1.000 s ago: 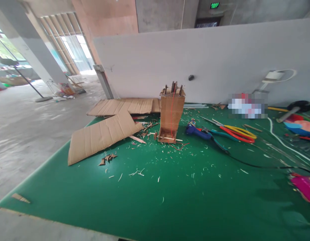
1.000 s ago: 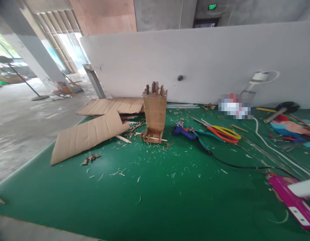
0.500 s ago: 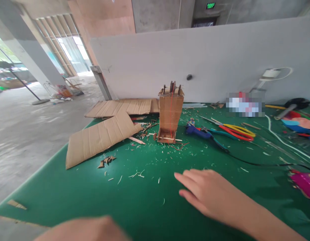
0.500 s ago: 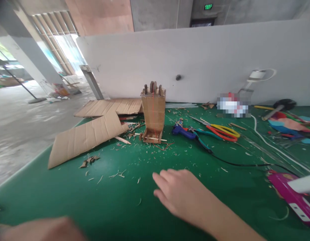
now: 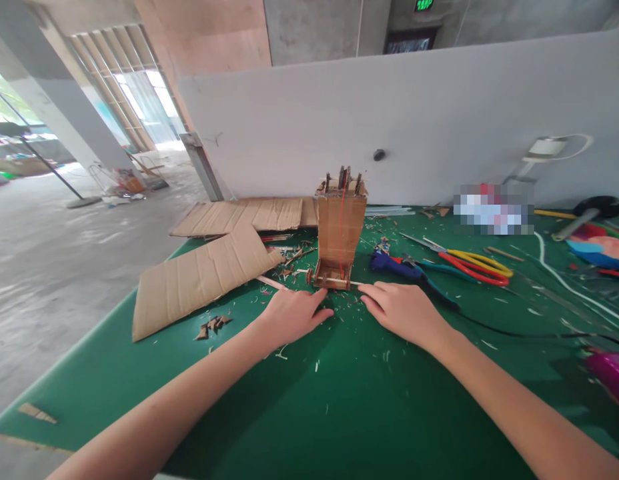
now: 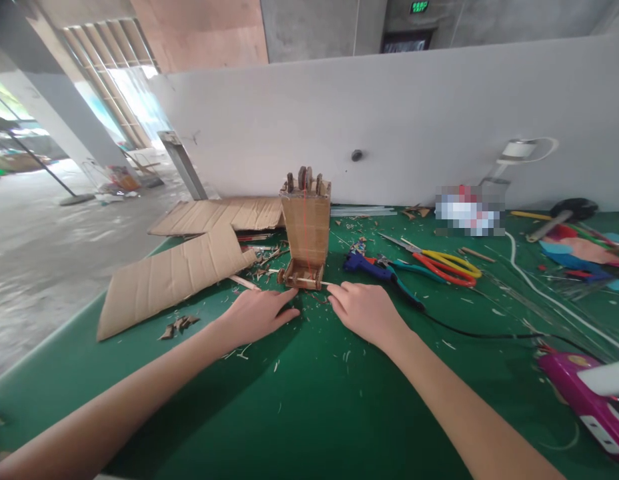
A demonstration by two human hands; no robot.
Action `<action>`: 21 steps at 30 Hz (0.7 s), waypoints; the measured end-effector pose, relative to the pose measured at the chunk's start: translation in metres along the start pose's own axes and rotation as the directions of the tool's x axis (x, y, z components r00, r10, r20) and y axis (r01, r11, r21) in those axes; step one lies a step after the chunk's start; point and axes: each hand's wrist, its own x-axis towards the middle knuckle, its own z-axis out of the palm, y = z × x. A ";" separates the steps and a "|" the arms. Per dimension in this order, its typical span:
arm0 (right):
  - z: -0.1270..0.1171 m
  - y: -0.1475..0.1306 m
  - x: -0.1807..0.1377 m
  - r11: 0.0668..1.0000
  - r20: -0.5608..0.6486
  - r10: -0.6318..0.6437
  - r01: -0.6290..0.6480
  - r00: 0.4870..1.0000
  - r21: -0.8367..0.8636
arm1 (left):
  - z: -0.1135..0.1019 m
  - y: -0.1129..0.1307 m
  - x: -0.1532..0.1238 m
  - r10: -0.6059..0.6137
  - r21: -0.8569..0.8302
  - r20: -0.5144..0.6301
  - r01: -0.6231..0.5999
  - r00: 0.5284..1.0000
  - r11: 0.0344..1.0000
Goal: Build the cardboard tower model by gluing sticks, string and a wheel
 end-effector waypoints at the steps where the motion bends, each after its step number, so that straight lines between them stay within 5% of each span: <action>1: 0.001 0.000 0.000 1.000 -0.001 0.000 0.000 1.000 0.009 | -0.001 -0.004 -0.003 -0.008 -0.015 0.007 0.009 1.000 1.000; 7: 0.002 -0.014 0.004 0.987 0.022 -0.121 0.118 0.992 0.108 | -0.006 -0.039 -0.011 -0.150 0.052 -0.006 0.150 0.989 0.987; 12: -0.001 -0.010 0.004 0.994 0.021 -0.101 0.100 0.995 0.039 | -0.009 -0.070 -0.011 -0.297 0.073 -0.038 0.299 0.954 0.951; 21: -0.002 0.008 -0.003 1.000 0.049 -0.012 0.012 0.999 0.014 | -0.002 -0.058 -0.008 -0.220 -0.068 -0.257 0.209 0.941 0.975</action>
